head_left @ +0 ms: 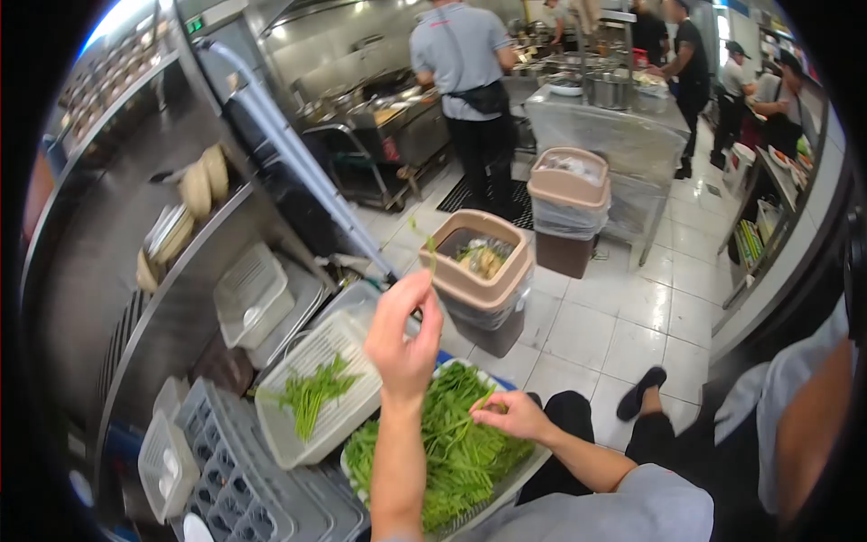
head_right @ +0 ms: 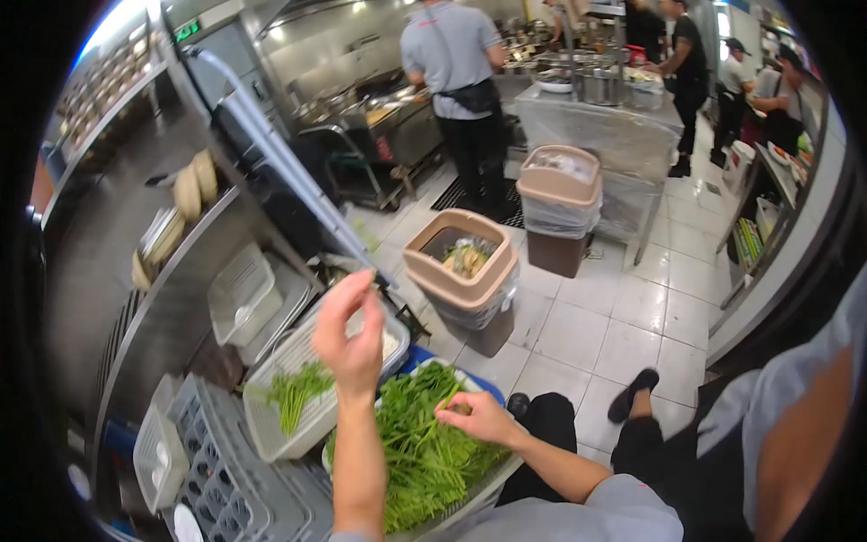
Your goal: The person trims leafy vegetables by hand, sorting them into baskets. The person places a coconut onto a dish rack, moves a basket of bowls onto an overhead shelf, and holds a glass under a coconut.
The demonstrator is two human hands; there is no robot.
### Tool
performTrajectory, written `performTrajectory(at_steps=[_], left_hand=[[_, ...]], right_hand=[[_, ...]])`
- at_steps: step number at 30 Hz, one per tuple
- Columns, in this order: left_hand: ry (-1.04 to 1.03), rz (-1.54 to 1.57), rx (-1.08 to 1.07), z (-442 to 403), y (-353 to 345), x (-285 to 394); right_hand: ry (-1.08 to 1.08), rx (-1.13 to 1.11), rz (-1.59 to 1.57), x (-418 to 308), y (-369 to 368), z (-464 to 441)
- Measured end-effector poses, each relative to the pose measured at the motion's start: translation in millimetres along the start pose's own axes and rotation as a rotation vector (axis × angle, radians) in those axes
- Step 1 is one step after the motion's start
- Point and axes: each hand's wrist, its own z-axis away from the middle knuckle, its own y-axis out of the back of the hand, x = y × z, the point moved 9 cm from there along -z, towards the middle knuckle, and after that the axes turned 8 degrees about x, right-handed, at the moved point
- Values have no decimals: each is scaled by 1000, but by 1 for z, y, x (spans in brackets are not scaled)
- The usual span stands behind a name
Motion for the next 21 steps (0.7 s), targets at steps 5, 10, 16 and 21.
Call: performTrajectory(at_steps=[5,10,16,21], left_hand=[[521,29,-650,101,-75,-105],[1219,478,-872,218,-41,-128],[1437,477,-880,239,-4,-109],[1383,348,-754,241,21,-112]], right_hand=[[53,27,-253,8,22,-27],[-260,30,-496,40,38,-62],[-277,-29,-744,39,37,-85],[-208,-39,-668,20,37,-76]])
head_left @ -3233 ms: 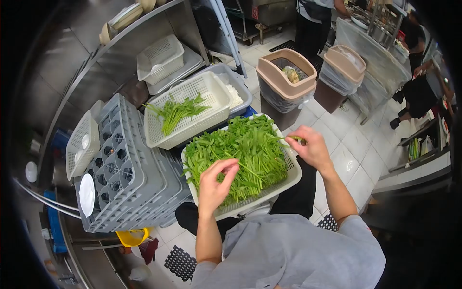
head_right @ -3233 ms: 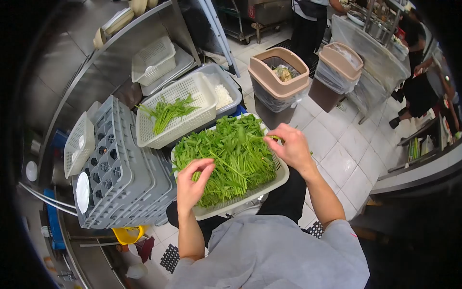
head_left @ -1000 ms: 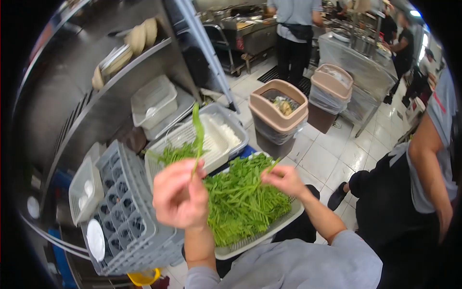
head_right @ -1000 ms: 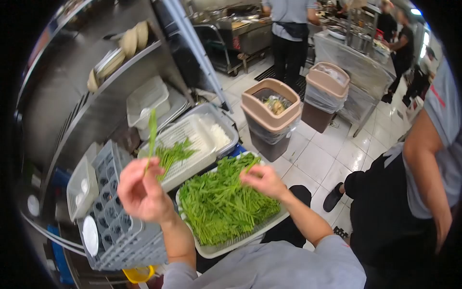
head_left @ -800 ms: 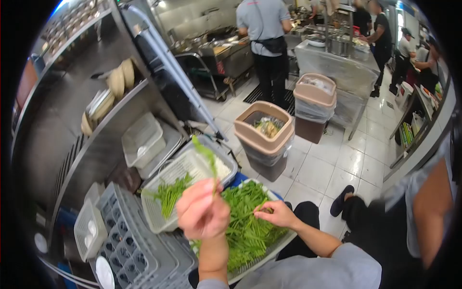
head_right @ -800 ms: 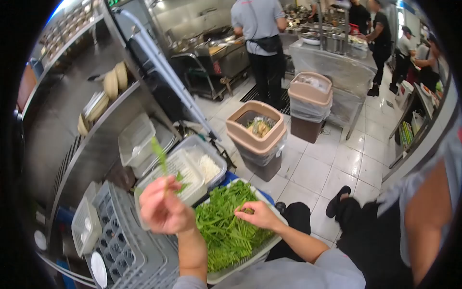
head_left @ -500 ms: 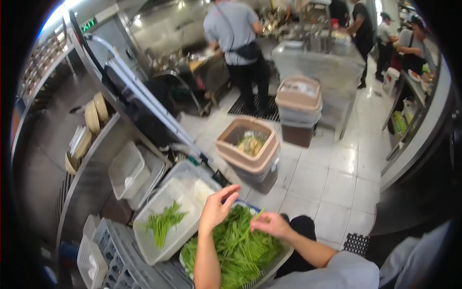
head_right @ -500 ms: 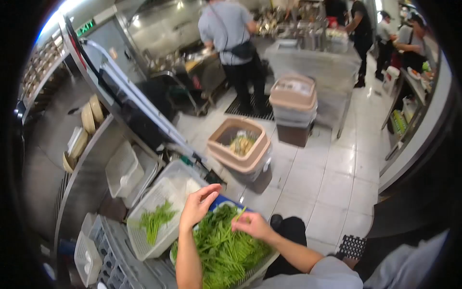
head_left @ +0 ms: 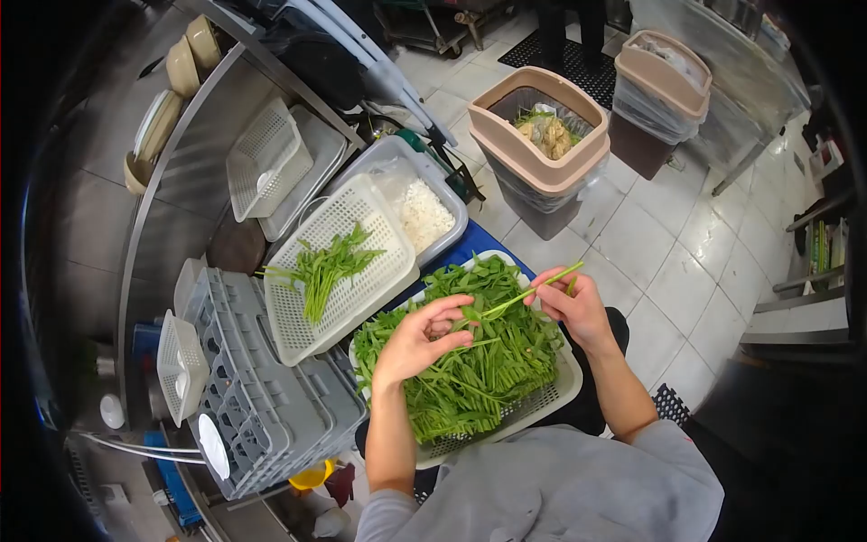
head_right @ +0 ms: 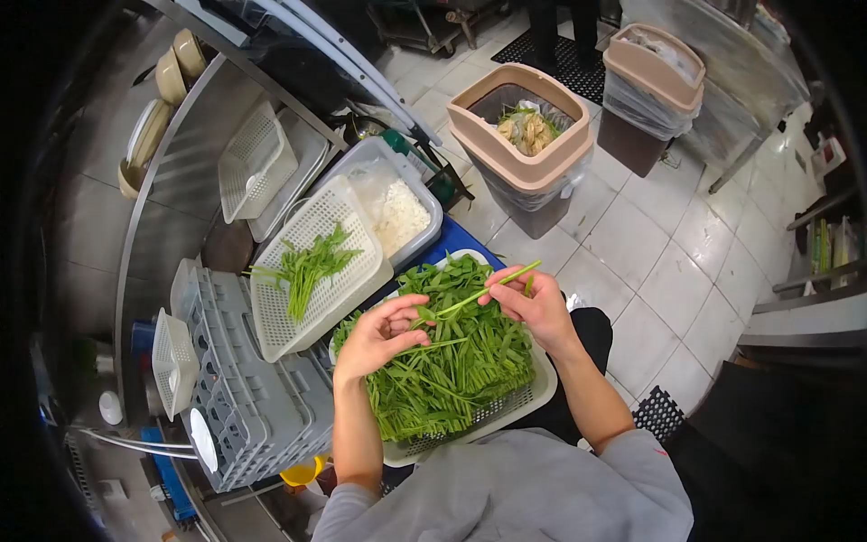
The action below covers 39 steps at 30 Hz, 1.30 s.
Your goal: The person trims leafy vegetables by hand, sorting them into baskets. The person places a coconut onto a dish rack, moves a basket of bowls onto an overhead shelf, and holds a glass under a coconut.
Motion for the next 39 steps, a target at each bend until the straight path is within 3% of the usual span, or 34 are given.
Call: performTrajectory(at_steps=[9,15,19,29,32,34,39], left_hand=[[-135,110,34,44,7,14],[-639,-541,278,94,2,82],[-593,-593,270,108,2,71],[-756,-621,342,137,-12,80],[-760,-635,354,134,-27,80],[-763,-601,293,130,-36,82],[-734,-589,177,116,-57,77]], right_hand=[[78,64,32,-1,-21,35],[112,33,269,-3,-71,62],[158,-22,410,-12,-100,76],[193,-111,626,-10,-110,92],[282,-85,609,-22,-95,94],[265,-177,537,-13,-96,98],[264,-146,501,-14,-66,105]])
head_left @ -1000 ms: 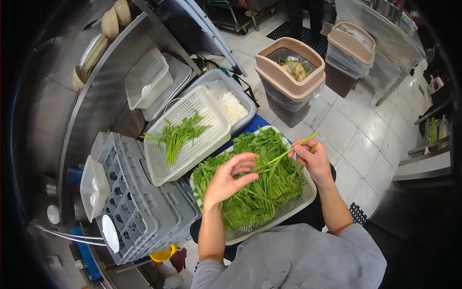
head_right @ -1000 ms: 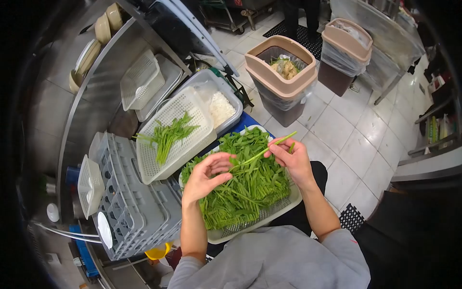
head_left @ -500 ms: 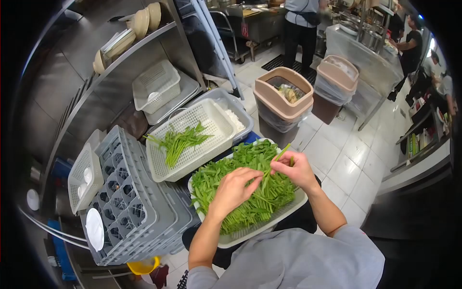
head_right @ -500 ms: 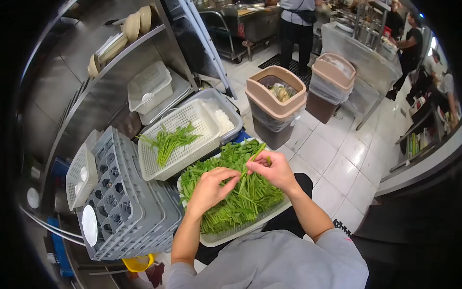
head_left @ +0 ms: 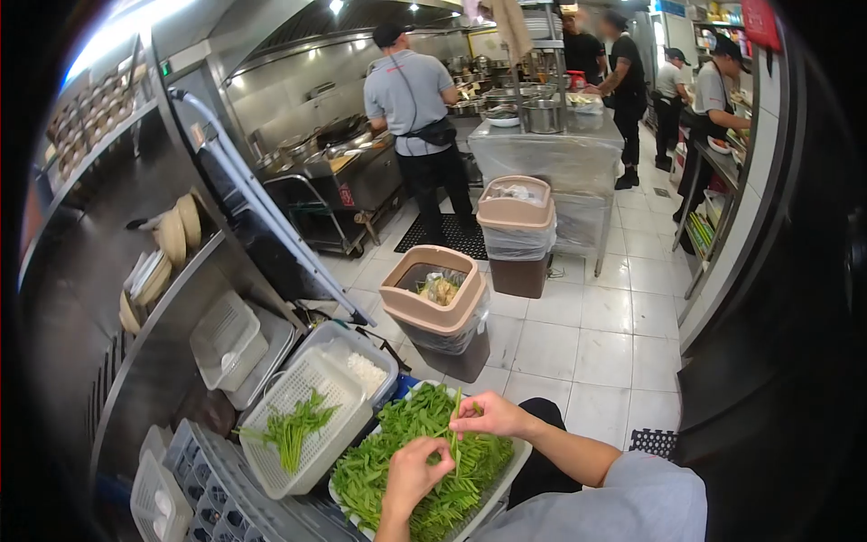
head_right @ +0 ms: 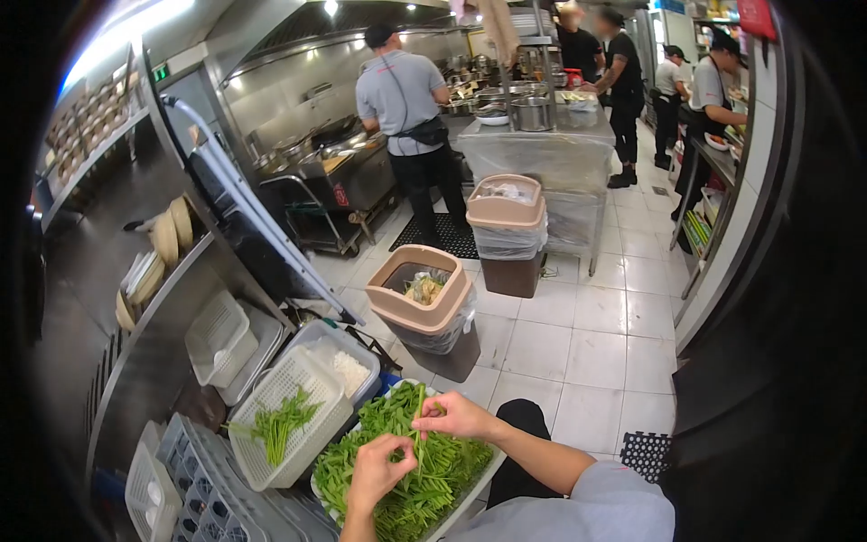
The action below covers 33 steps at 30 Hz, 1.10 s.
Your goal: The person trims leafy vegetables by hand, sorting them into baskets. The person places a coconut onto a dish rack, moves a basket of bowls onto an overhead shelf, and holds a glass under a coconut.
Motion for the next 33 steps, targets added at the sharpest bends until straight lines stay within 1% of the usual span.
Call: performTrajectory(at_steps=[2,3,5,6,8,10,11,12,14,15,16,17,18,19,21,22,24,25,27,28,30,31,32,33], left_hand=[[41,51,-88,-2,-14,-1],[48,68,-122,-3,-21,0],[38,72,-148,-4,-31,-1],[36,79,-168,-5,-36,0],[53,79,-167,-10,-39,3],[-210,57,119,-25,-15,30],[-270,-52,161,-28,-6,39],[-277,-53,155,-33,2,43],[-178,-22,238,-43,23,44],[-146,-33,284,-46,34,51],[-151,-33,283,-46,42,63],[-221,-51,361,-45,59,80],[-291,-69,441,-41,77,97],[-299,-70,444,-39,94,107],[-736,-70,450,-17,122,149],[-739,-73,455,-20,122,152],[-659,705,597,-35,151,135],[-608,868,522,-58,150,125],[-270,852,533,-130,132,81],[19,666,614,-157,116,44],[-248,-477,461,-169,65,20],[-168,-311,328,-159,43,-4],[-113,-144,198,-141,15,-20],[44,231,-3,-118,-18,-37]], right_hand=[[-129,-47,78,19,10,6],[-124,-38,73,23,15,9],[-105,-41,-33,27,19,15],[-100,-34,-38,28,25,18],[-168,-21,-149,26,33,27],[-150,21,-197,26,43,33],[-140,56,-243,25,49,35],[-135,62,-248,25,52,37],[-117,117,-373,22,63,42],[-116,119,-375,22,64,46],[-105,170,-372,20,71,48],[-87,220,-367,18,79,47],[-76,221,-366,16,82,47],[-80,237,-375,17,86,48],[-83,253,-378,20,90,48],[-79,249,-375,20,91,48],[-99,250,-385,21,91,46],[-93,247,-382,23,90,45],[-143,224,-418,34,85,42],[-155,220,-419,33,83,41],[-153,240,-393,27,76,38],[-148,291,-340,24,77,39],[-134,276,-326,17,77,39],[-99,288,-350,13,85,35]])
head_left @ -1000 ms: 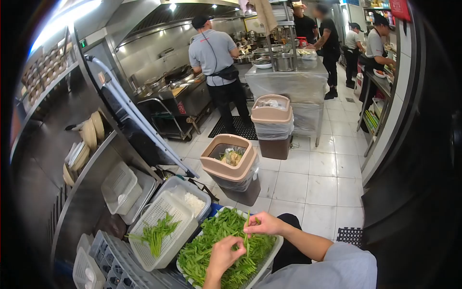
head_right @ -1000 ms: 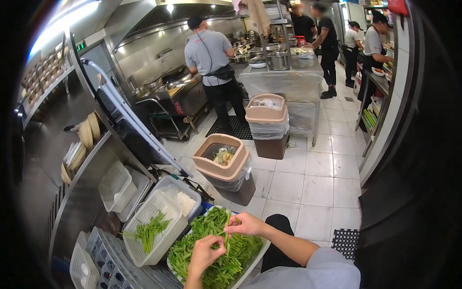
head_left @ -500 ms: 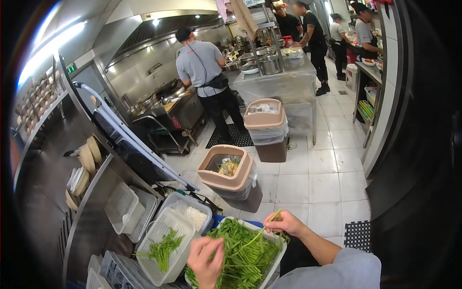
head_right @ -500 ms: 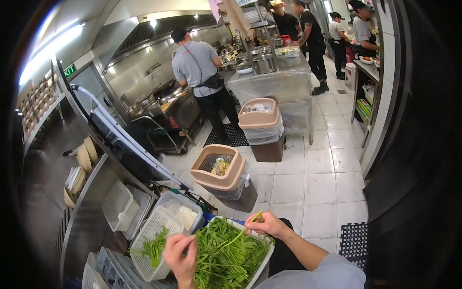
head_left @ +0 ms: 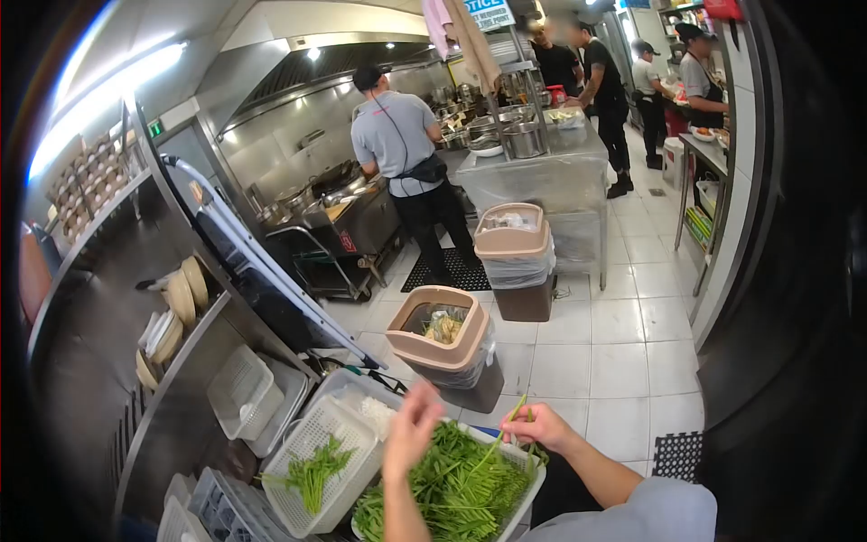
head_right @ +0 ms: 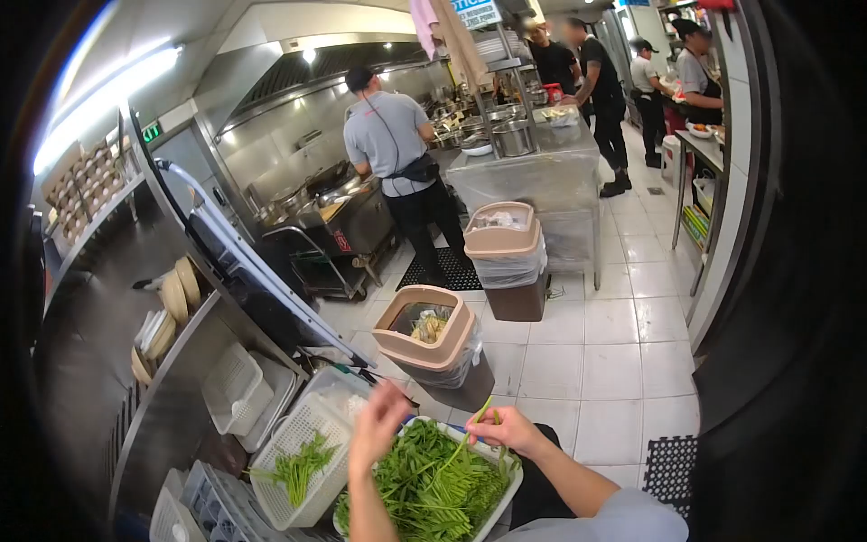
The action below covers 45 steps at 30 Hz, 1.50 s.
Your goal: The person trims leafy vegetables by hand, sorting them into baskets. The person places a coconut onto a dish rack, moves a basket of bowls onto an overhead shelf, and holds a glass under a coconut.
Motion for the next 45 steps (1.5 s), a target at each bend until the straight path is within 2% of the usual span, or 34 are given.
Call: performTrajectory(at_steps=[1,3,5,6,11,15,25,28,29,31,33,34,35,37,38,40,43,45], left_hand=[[213,368,-199,30,-32,-17],[359,389,-470,78,-62,-12],[447,508,-436,95,-64,-20],[533,599,-398,104,-59,-25],[591,784,-266,133,-33,-36],[609,815,-193,144,-18,-48],[617,877,-118,165,1,-64],[525,604,85,164,20,-79],[526,607,82,163,18,-79],[416,376,319,159,41,-67],[306,221,365,146,54,-9],[143,56,382,140,56,20],[-65,-260,338,135,56,54],[-102,-345,184,146,37,48],[-94,-362,196,155,35,41],[3,-311,56,172,19,21],[122,-240,-51,189,-2,7],[143,-222,-48,200,-13,1]], right_hand=[[3,8,-36,4,2,3],[39,128,49,0,7,-8],[99,152,79,-17,-5,-18],[60,171,108,-20,-10,-20],[59,75,31,-13,-41,-43],[69,28,-20,-13,-52,-51],[85,81,4,-17,-35,-58],[125,103,50,-27,-36,-53],[78,35,143,-26,-47,-49],[21,-49,231,-24,-63,-40],[132,-310,723,-13,-99,-23],[188,-397,795,-10,-116,-9],[188,-433,775,-2,-123,-3],[439,-662,1015,7,-141,17],[385,-674,1062,9,-144,23],[292,-699,1140,18,-141,30],[303,-802,1211,37,-139,44],[338,-842,1247,46,-140,55]])
